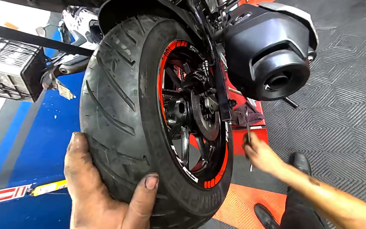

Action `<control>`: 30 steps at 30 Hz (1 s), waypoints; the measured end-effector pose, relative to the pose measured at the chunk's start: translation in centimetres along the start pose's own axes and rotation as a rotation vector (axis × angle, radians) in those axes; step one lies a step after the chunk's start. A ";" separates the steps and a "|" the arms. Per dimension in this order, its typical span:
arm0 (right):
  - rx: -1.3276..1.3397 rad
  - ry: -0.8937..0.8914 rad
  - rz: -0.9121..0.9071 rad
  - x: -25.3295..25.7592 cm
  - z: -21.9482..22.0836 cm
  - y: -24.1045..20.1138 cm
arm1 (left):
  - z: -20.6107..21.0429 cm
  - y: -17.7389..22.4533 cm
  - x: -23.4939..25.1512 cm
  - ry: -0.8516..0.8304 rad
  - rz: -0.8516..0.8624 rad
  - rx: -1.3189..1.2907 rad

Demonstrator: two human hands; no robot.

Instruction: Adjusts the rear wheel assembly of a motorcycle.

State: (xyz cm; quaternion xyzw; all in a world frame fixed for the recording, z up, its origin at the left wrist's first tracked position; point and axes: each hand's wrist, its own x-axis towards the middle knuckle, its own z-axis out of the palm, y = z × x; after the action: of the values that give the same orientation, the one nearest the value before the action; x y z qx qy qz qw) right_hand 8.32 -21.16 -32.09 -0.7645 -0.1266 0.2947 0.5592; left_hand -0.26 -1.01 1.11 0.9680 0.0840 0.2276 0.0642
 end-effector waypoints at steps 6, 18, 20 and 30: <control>-0.528 0.216 -0.263 9.8 -3.8 1.3 | -0.2 0.5 0.2 -0.027 -0.003 0.033; -0.503 0.313 -0.563 16.9 -9.1 -2.1 | 0.1 0.5 0.1 0.005 -0.029 -0.001; -0.593 0.265 -0.636 18.8 -7.8 1.8 | 0.2 0.5 0.0 0.009 -0.032 -0.006; -0.336 -0.063 -0.018 2.4 -4.5 -4.2 | 0.3 1.2 0.1 0.016 -0.055 -0.008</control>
State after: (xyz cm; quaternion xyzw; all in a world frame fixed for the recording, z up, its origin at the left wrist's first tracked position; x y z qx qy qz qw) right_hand 13.40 -21.97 -28.02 -0.8364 -0.1983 0.2884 0.4219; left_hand 0.13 -2.21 1.12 0.9632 0.1102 0.2339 0.0738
